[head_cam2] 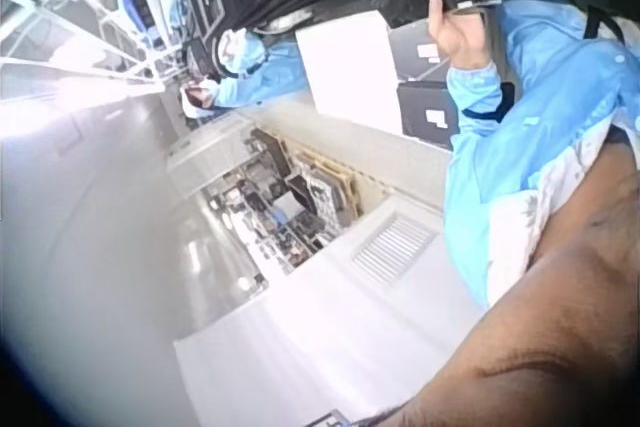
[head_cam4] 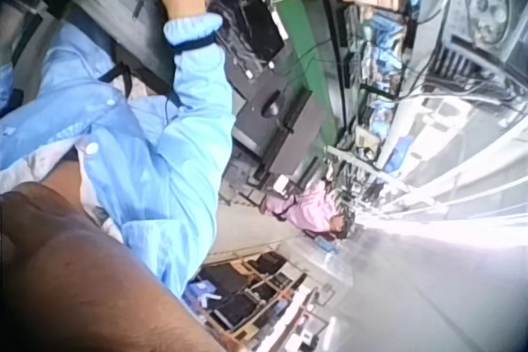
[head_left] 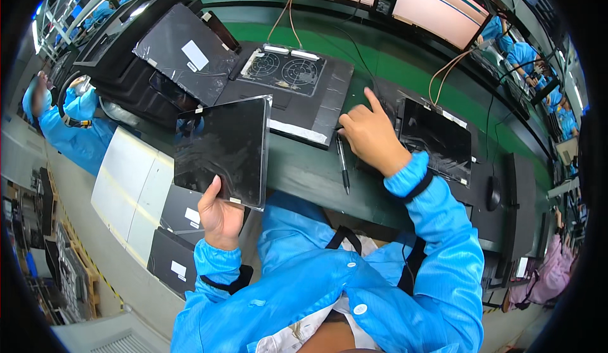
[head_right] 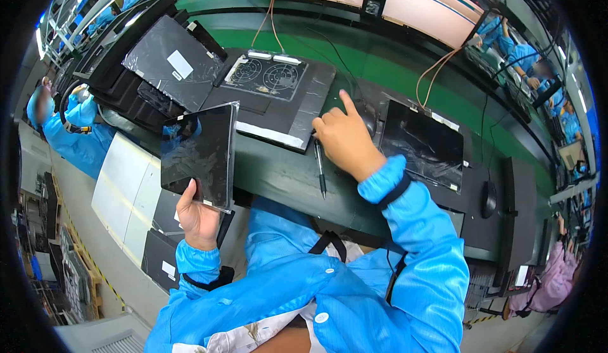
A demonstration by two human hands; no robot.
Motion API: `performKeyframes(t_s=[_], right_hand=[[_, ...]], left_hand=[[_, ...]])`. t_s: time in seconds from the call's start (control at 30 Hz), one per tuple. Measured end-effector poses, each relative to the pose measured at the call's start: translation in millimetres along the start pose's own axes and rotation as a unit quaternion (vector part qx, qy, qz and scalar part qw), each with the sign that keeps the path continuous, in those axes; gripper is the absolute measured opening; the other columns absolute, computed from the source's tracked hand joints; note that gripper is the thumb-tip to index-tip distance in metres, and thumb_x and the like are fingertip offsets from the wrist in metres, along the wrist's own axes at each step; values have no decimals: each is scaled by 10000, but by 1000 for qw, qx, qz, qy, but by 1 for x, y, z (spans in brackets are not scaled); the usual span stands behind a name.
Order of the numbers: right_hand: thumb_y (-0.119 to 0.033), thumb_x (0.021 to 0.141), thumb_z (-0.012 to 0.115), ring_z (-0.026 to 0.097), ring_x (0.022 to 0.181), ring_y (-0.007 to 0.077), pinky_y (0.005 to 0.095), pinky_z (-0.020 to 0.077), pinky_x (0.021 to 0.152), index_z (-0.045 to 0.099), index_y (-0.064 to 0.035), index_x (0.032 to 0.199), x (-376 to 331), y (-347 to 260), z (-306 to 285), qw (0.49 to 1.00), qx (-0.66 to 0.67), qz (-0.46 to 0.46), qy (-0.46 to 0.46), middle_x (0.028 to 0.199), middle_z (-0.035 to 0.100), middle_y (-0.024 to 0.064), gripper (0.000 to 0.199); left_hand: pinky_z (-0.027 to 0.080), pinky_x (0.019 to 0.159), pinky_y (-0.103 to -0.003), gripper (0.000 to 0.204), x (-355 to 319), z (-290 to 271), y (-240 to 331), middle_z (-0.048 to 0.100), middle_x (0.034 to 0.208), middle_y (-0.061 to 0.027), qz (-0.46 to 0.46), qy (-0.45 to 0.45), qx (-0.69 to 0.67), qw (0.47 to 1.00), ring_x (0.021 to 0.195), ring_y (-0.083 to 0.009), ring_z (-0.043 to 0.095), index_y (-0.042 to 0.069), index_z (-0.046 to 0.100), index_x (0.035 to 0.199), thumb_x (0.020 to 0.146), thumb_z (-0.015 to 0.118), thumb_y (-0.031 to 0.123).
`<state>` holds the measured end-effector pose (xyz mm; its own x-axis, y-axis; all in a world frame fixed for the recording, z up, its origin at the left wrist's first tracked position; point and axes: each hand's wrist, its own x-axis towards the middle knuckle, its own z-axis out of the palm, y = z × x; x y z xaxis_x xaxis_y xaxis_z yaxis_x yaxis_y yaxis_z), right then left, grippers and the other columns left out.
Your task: Inspecting, labeling, and organizing electronic display panels on an assembly line.
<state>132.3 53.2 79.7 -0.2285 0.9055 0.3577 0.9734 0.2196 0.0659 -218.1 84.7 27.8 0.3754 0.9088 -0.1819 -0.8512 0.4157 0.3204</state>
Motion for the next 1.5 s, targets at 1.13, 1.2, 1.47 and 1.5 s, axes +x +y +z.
performKeyframes(t_s=[1.13, 1.2, 1.47, 1.5], right_hand=[[-164, 920, 718, 671, 782, 370, 452, 518, 776, 687, -29, 998, 5, -54, -38, 950, 306, 41, 38, 814, 692, 180, 160], [-194, 908, 733, 673, 882, 352, 454, 503, 849, 687, -32, 1054, 10, -50, -37, 965, 257, 39, 8, 896, 697, 173, 223], [-251, 873, 756, 587, 1250, 357, 459, 496, 997, 675, -64, 1253, 30, -45, 4, 983, 112, -9, 145, 1304, 623, 166, 432], [-199, 869, 737, 596, 1244, 346, 444, 517, 966, 673, -63, 1256, 33, -40, 11, 984, 102, -8, 146, 1298, 629, 158, 414]], left_hand=[[478, 1122, -473, 420, 28, 35, -41, 643, 1337, -137, -60, 1, 143, 988, 1290, -293, 602, 23, 529, 1409, 994, 596, 36], [450, 1135, -492, 384, 47, 42, -50, 629, 1356, -141, -24, -87, 178, 980, 1292, -300, 591, -2, 540, 1379, 1005, 590, 68], [475, 1078, -490, 284, 177, 59, -72, 676, 1235, -161, -177, -138, 136, 965, 1182, -301, 636, -42, 609, 1224, 1045, 577, 176], [466, 1101, -505, 302, 185, 61, -76, 651, 1267, -198, -173, -115, 123, 971, 1194, -329, 627, -61, 580, 1251, 1052, 554, 165]])
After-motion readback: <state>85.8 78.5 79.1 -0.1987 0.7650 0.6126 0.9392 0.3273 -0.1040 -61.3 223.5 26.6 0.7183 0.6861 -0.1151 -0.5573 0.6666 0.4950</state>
